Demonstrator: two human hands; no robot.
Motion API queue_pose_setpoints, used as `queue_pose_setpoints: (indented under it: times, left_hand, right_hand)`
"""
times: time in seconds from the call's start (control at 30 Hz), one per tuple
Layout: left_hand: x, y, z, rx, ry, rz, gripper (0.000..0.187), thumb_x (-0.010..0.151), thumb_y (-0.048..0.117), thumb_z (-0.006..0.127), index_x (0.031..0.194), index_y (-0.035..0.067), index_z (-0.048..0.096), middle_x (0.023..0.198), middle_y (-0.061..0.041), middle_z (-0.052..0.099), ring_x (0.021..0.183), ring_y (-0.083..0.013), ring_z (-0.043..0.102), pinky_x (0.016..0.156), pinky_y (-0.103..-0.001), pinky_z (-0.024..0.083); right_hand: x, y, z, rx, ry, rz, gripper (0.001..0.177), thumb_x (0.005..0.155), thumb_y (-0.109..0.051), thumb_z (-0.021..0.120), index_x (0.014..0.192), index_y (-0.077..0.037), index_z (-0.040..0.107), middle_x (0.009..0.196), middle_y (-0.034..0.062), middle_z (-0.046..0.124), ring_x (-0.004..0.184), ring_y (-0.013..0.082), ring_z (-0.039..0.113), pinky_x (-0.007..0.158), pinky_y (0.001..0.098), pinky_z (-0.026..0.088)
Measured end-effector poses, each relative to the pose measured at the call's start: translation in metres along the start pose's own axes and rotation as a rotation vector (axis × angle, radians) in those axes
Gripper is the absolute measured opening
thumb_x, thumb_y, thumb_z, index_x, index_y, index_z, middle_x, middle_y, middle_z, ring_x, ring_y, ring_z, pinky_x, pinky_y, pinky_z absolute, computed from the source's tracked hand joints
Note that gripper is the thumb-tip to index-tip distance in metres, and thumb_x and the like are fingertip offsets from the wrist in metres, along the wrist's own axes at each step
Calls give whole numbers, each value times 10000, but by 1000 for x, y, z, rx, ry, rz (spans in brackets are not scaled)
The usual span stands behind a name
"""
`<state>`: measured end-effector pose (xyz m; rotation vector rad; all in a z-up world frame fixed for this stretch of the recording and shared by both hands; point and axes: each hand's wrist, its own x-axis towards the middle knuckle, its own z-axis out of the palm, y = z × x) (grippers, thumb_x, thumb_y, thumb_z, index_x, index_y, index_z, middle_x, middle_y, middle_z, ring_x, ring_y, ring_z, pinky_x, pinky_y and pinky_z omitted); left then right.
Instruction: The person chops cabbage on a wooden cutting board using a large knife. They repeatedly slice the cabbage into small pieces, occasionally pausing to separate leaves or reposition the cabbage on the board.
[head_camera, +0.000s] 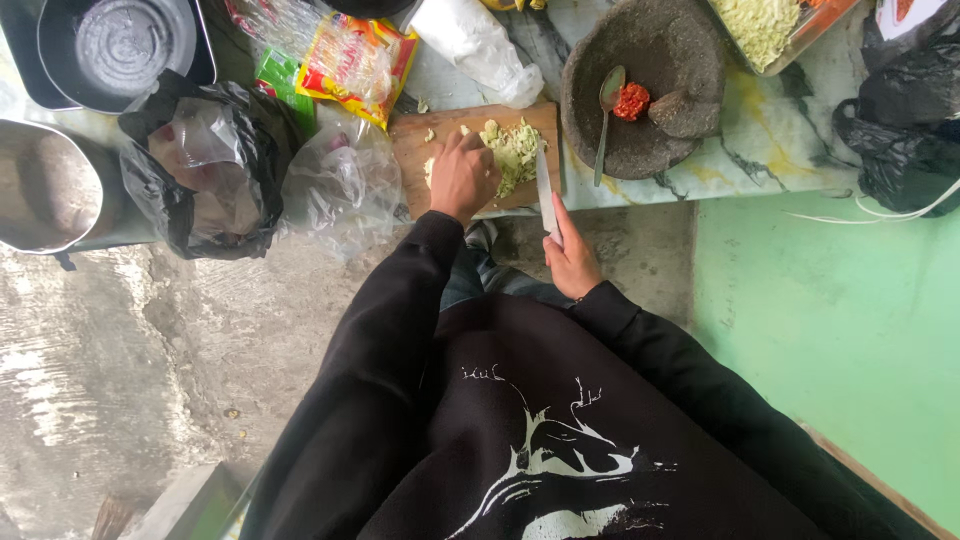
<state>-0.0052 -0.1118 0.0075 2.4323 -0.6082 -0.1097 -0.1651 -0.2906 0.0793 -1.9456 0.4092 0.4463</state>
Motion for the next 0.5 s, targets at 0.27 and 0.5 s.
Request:
queue_pose_setpoints:
  times: [0.27,0.5]
  left_hand:
    - [3,9,-4,-296,-63,-51,365,793,164,785,1119,47,670,1014,-181,671,732,-372,705,637,-481,561]
    - [19,11,23,45,-157,-116,84,955,150,669,941,77,707,946,-169,693,686,-359,700,606,-496,550]
  right_hand:
    - [0,4,-4,28,11,28,748,1020,-56,494,1680,-156,156,783,13,579,670,112,558,654,301,518]
    - [1,3,-4,38,-23,30,741,1022,-60,491,1681,-157,166,742,20,554,647,120,544,640,301,501]
